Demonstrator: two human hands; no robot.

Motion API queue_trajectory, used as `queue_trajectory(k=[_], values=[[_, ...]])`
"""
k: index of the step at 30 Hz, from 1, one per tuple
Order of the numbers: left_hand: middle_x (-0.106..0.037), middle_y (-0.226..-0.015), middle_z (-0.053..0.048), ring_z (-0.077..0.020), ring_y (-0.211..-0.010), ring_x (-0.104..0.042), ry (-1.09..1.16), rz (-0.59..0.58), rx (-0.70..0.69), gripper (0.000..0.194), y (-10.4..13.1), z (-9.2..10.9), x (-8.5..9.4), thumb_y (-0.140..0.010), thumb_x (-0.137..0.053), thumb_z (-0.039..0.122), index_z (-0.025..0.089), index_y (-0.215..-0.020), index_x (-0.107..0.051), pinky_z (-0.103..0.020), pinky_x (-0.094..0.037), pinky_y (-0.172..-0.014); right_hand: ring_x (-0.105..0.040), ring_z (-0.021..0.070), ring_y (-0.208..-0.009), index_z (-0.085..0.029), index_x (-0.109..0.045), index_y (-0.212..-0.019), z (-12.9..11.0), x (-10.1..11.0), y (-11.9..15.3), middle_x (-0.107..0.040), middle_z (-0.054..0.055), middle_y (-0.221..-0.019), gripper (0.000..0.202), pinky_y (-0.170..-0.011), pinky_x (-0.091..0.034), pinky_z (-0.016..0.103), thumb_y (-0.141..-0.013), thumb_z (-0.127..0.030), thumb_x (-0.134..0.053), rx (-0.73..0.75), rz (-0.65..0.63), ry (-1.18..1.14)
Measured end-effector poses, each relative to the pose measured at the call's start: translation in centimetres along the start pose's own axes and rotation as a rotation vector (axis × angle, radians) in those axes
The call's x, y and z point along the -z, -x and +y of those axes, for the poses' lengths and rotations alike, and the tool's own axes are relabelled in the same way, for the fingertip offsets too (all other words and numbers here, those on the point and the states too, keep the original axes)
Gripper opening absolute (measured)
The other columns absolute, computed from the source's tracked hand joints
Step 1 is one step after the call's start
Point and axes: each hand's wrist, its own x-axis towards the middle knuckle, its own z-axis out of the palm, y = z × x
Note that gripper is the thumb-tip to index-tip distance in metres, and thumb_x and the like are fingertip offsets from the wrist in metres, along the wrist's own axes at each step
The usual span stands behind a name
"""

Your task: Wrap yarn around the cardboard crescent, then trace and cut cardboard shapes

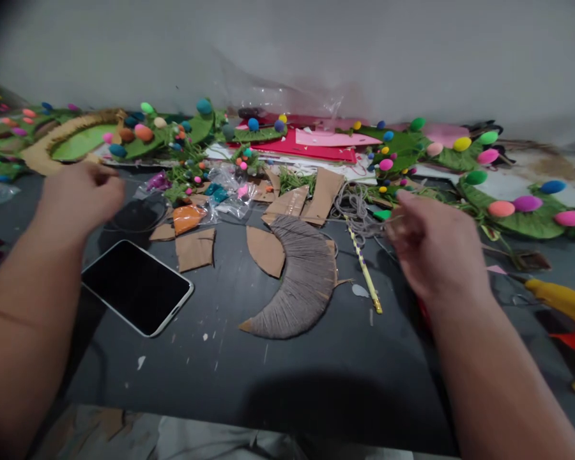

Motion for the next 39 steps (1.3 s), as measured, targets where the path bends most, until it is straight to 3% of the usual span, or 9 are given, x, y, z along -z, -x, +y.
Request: queue_trajectory(k=[2,4,8,11,17,24,28,33,39], values=[[-0.066,-0.126,-0.011,-0.0370,-0.130,-0.051,-0.046,0.085,0.046,0.028,0.8,3.5,-0.7,-0.078,-0.065,0.024,0.015,-0.104,-0.061,-0.054,-0.040,-0.108,-0.031,0.0105,-0.057,-0.018,-0.050,-0.056,0.6,-1.8,1.4,-0.036,-0.002,-0.061,0.045,-0.051,-0.022,0.028,-0.085,-0.036,-0.080,-0.140,-0.168,-0.061],[-0.046,-0.160,-0.015,-0.0395,-0.150,-0.038,0.047,0.065,-0.076,0.063,2.1,8.3,-1.2,-0.076,-0.067,0.020,0.012,-0.138,-0.056,-0.058,-0.028,-0.126,-0.035,0.0115,-0.059,-0.018,-0.053,-0.058,0.6,-3.3,2.9,-0.040,-0.001,-0.063,0.046,-0.052,-0.027,0.027,-0.090,-0.042,-0.075,-0.190,-0.370,-0.128],[-0.057,-0.154,-0.011,-0.0224,-0.143,-0.054,0.494,-0.290,-0.453,0.054,5.5,17.3,-1.3,-0.095,-0.057,0.019,0.012,-0.148,-0.053,-0.039,-0.041,-0.124,-0.034,0.0122,-0.055,-0.020,-0.055,-0.059,-0.1,-5.1,4.8,-0.037,-0.001,-0.063,0.047,-0.049,-0.029,0.028,-0.091,-0.049,-0.073,-0.263,-0.546,-0.203],[-0.056,-0.155,-0.009,-0.0217,-0.146,-0.051,0.623,-0.505,-0.520,0.046,7.2,20.4,-1.4,-0.104,-0.050,0.023,0.016,-0.149,-0.051,-0.038,-0.042,-0.123,-0.035,0.0131,-0.054,-0.020,-0.055,-0.058,-0.4,-5.7,5.3,-0.036,-0.001,-0.062,0.048,-0.049,-0.030,0.029,-0.090,-0.051,-0.073,-0.262,-0.559,-0.218],[-0.077,-0.098,0.001,-0.0126,-0.087,-0.072,0.835,-0.684,-0.318,0.018,7.7,21.0,-1.7,-0.105,-0.056,0.032,0.022,-0.112,-0.069,-0.024,-0.054,-0.078,-0.035,0.0137,-0.059,-0.021,-0.056,-0.064,0.4,-6.0,5.6,-0.039,-0.001,-0.066,0.044,-0.052,-0.030,0.029,-0.097,-0.047,-0.065,-0.216,-0.564,-0.209],[-0.070,-0.091,0.001,-0.0114,-0.081,-0.063,0.760,-0.720,-0.267,0.021,7.4,20.5,-1.3,-0.107,-0.046,0.028,0.020,-0.102,-0.065,-0.025,-0.048,-0.075,-0.041,0.0131,-0.066,-0.021,-0.059,-0.075,1.2,-5.3,5.9,-0.048,-0.001,-0.072,0.039,-0.061,-0.031,0.031,-0.103,-0.047,-0.057,-0.049,-0.561,0.124],[-0.047,-0.062,0.004,-0.0089,-0.056,-0.043,0.726,-0.733,-0.303,0.038,7.4,20.3,-1.4,-0.103,-0.054,0.034,0.019,-0.068,-0.051,-0.027,-0.034,-0.054,-0.041,0.0144,-0.068,-0.022,-0.056,-0.077,1.1,-5.2,6.2,-0.047,-0.001,-0.073,0.038,-0.061,-0.031,0.032,-0.103,-0.049,-0.056,-0.026,-0.606,0.243],[-0.029,-0.057,0.005,-0.0082,-0.052,-0.029,0.790,-0.620,-0.286,0.044,7.3,20.0,-1.4,-0.090,-0.055,0.013,0.019,-0.057,-0.027,-0.031,-0.023,-0.051,-0.043,0.0151,-0.067,-0.023,-0.056,-0.075,0.8,-5.1,6.4,-0.047,-0.001,-0.071,0.039,-0.059,-0.031,0.033,-0.104,-0.050,-0.054,-0.012,-0.636,0.315],[-0.022,-0.057,0.005,-0.0079,-0.053,-0.024,0.706,-0.416,-0.350,0.044,7.3,19.6,-1.8,-0.082,-0.055,0.004,0.018,-0.059,-0.021,-0.031,-0.020,-0.053,-0.040,0.0153,-0.066,-0.022,-0.052,-0.072,1.3,-4.5,6.3,-0.042,-0.001,-0.069,0.041,-0.061,-0.031,0.034,-0.106,-0.043,-0.049,-0.073,-0.658,0.268]])
